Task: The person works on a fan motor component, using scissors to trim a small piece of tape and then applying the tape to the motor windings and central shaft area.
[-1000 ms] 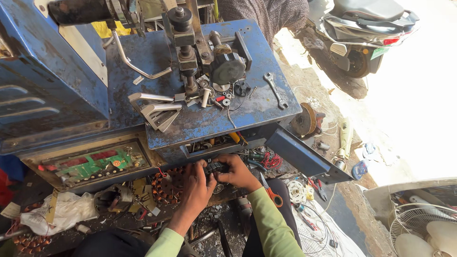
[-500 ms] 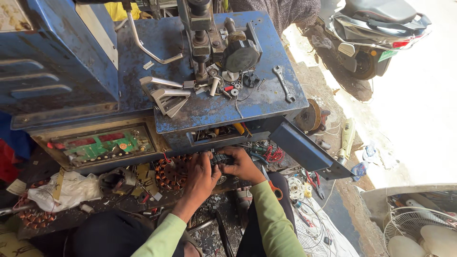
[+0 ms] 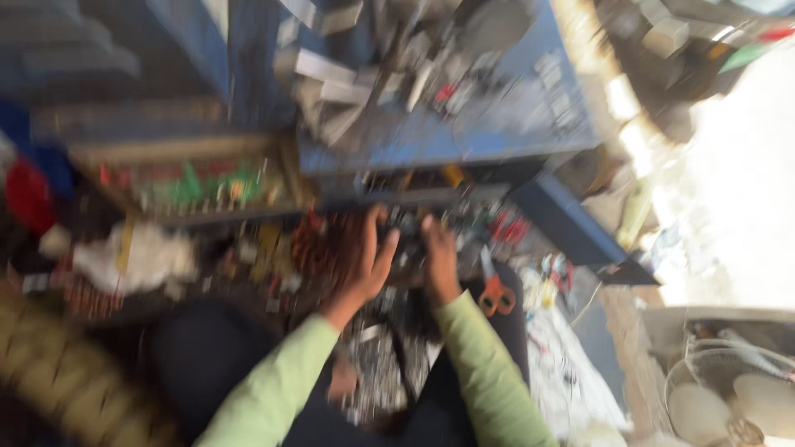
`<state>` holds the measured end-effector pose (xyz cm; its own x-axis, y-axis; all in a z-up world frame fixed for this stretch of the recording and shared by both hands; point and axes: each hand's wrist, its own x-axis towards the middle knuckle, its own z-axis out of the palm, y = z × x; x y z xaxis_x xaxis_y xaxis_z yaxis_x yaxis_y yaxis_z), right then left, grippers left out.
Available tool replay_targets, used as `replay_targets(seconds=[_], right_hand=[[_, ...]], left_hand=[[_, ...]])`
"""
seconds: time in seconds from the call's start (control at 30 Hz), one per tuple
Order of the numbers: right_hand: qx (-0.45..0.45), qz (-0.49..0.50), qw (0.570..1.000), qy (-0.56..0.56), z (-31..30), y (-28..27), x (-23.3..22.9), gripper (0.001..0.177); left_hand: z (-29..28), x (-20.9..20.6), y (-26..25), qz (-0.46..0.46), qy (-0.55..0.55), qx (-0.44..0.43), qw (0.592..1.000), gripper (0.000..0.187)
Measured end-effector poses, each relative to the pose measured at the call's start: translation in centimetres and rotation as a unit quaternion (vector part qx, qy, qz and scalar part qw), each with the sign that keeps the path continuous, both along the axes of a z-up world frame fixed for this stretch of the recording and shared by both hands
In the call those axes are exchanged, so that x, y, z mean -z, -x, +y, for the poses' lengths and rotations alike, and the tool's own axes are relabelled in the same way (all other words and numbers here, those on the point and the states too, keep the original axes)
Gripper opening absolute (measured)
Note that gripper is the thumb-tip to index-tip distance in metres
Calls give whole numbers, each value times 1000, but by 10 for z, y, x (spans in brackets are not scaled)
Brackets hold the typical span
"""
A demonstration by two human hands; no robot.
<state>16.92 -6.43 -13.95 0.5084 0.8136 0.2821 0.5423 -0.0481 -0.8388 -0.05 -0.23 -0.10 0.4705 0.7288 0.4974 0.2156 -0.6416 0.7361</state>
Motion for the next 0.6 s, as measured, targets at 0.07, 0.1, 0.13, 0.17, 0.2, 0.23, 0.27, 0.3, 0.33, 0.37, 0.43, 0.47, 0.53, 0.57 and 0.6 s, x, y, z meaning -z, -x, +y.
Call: replay_targets(seconds=[0.07,0.1,0.13,0.17,0.2,0.23,0.27,0.3,0.33,0.37,0.43,0.47,0.53,0.57,0.6], right_hand=[[13,-79,994,-68,-5,1,-7,34],[23,209,975,-75,-4,12,-16,28],[43,477,874,-80,-5,15,-32,24],[42,484,872,-67,-12,22,-48,24],[8,438,895,-88,-15,26,-65,17],[-25,390,914,-110,-16,30,-79,13],[-24,394,913,-104,-17,35,-88,13],[-16,413,904,-108,-17,38,-94,12],[-6,429,896,-112,-20,40,-98,12],[-2,432,896,-105,-22,43,-99,12],[5,467,875,-130,-25,45,-99,11],[7,467,875,-126,-25,45,-99,11],[1,467,876,-123,-25,42,-100,10],[2,469,875,-117,-26,40,-101,10],[-4,489,866,-108,-27,38,-104,9]], left_hand=[[0,11,-3,-50,33,-36,998,27],[-5,17,0,-76,41,-57,995,21],[-10,21,0,-69,50,-66,994,21],[-15,23,1,-93,129,-78,984,20],[-15,25,-1,-119,203,-86,968,19],[-14,27,-3,-115,207,-90,967,19],[-16,28,-4,-171,216,-99,956,18],[-16,28,-5,-227,224,-108,942,17],[-18,27,-5,-223,231,-111,941,17],[-19,25,-5,-201,184,-131,953,15],[-20,19,-6,-178,144,-149,962,14],[-18,15,-6,-187,166,-144,958,15],[-16,7,-5,-193,192,-142,952,18],[-16,4,-5,-173,211,-145,951,19],[-16,1,-4,-151,230,-146,950,21]])
